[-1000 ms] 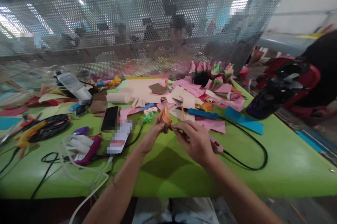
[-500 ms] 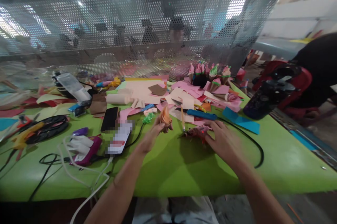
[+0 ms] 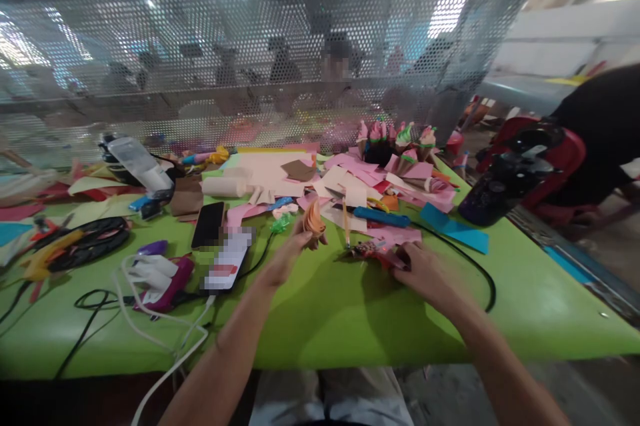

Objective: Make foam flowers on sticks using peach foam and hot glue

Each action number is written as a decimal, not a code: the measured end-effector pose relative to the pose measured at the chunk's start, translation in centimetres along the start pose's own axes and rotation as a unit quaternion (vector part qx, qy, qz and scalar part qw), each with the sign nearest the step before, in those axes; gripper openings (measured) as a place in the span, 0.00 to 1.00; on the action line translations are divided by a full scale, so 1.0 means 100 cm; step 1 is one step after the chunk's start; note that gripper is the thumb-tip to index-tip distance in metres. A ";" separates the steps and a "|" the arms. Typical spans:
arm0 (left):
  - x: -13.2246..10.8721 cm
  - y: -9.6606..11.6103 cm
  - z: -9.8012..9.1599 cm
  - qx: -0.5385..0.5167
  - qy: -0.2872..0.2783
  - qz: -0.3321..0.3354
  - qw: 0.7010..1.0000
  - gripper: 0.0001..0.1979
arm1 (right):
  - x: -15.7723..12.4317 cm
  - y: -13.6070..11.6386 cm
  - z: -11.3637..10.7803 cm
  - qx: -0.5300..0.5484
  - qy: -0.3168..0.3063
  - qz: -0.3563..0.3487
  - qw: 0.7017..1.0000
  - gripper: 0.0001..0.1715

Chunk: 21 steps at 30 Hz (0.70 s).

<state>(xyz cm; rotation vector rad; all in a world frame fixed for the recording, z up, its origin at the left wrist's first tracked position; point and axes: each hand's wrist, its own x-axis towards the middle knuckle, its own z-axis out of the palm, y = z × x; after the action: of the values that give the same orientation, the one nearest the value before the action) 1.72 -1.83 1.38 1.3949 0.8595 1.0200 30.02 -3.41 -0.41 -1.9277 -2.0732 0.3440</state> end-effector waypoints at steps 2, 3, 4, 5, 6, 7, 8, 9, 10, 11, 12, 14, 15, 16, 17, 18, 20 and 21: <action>-0.001 0.001 0.000 0.001 0.002 0.002 1.000 0.13 | 0.001 0.002 0.001 0.027 0.005 0.018 0.999 0.07; -0.001 0.001 0.000 0.001 0.002 0.002 1.000 0.13 | 0.002 0.002 0.001 0.062 0.010 0.025 0.998 0.08; 0.000 0.000 0.000 0.001 0.002 0.004 1.000 0.12 | 0.002 0.002 0.000 0.113 0.015 0.026 0.993 0.10; 0.000 0.000 0.000 0.000 0.001 0.006 1.000 0.12 | 0.002 0.001 -0.002 0.173 0.021 0.021 0.985 0.12; 0.001 -0.001 -0.001 0.000 -0.002 0.007 1.000 0.12 | 0.001 0.000 -0.004 0.233 0.026 0.012 0.972 0.14; 0.001 -0.002 -0.001 0.001 -0.003 0.006 1.000 0.12 | 0.000 -0.002 -0.007 0.287 0.027 0.003 0.957 0.17; 0.002 -0.003 -0.001 0.003 -0.003 0.005 1.000 0.13 | -0.001 -0.004 -0.010 0.332 0.023 0.000 0.943 0.20; 0.003 -0.004 -0.001 0.005 -0.002 0.002 1.000 0.13 | -0.003 -0.006 -0.013 0.364 0.016 0.005 0.931 0.23; 0.003 -0.004 -0.001 0.008 -0.001 0.001 1.000 0.13 | -0.005 -0.008 -0.017 0.387 0.005 0.018 0.922 0.24; 0.004 -0.004 -0.001 0.010 -0.002 0.002 1.000 0.14 | -0.008 -0.011 -0.020 0.405 -0.010 0.037 0.914 0.25; 0.004 -0.004 -0.001 0.013 -0.001 0.005 1.000 0.14 | -0.011 -0.013 -0.022 0.421 -0.024 0.053 0.905 0.24; 0.004 -0.003 -0.001 0.016 0.002 0.011 1.000 0.15 | -0.016 -0.017 -0.026 0.455 -0.042 0.069 0.887 0.22; 0.003 -0.002 0.000 0.017 0.004 0.013 1.000 0.14 | -0.018 -0.020 -0.027 0.471 -0.044 0.066 0.879 0.21; 0.003 -0.002 0.000 0.017 0.005 0.013 1.000 0.14 | -0.019 -0.023 -0.029 0.481 -0.046 0.057 0.873 0.21; 0.003 -0.002 0.000 0.018 0.005 0.014 1.000 0.14 | -0.021 -0.026 -0.031 0.485 -0.046 0.048 0.872 0.22; 0.003 -0.002 0.000 0.020 0.003 0.015 1.000 0.14 | -0.022 -0.030 -0.033 0.481 -0.046 0.040 0.874 0.23; 0.003 -0.003 -0.001 0.025 0.001 0.018 1.000 0.14 | -0.023 -0.039 -0.037 0.464 -0.049 0.027 0.884 0.26; 0.003 -0.003 -0.001 0.028 0.001 0.019 0.999 0.14 | -0.024 -0.043 -0.040 0.455 -0.051 0.021 0.889 0.28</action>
<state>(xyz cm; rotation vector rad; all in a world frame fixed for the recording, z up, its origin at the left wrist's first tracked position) 1.76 -1.46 1.10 1.4624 0.8713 1.0346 27.67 -6.22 4.73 -1.3647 -1.4672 1.1938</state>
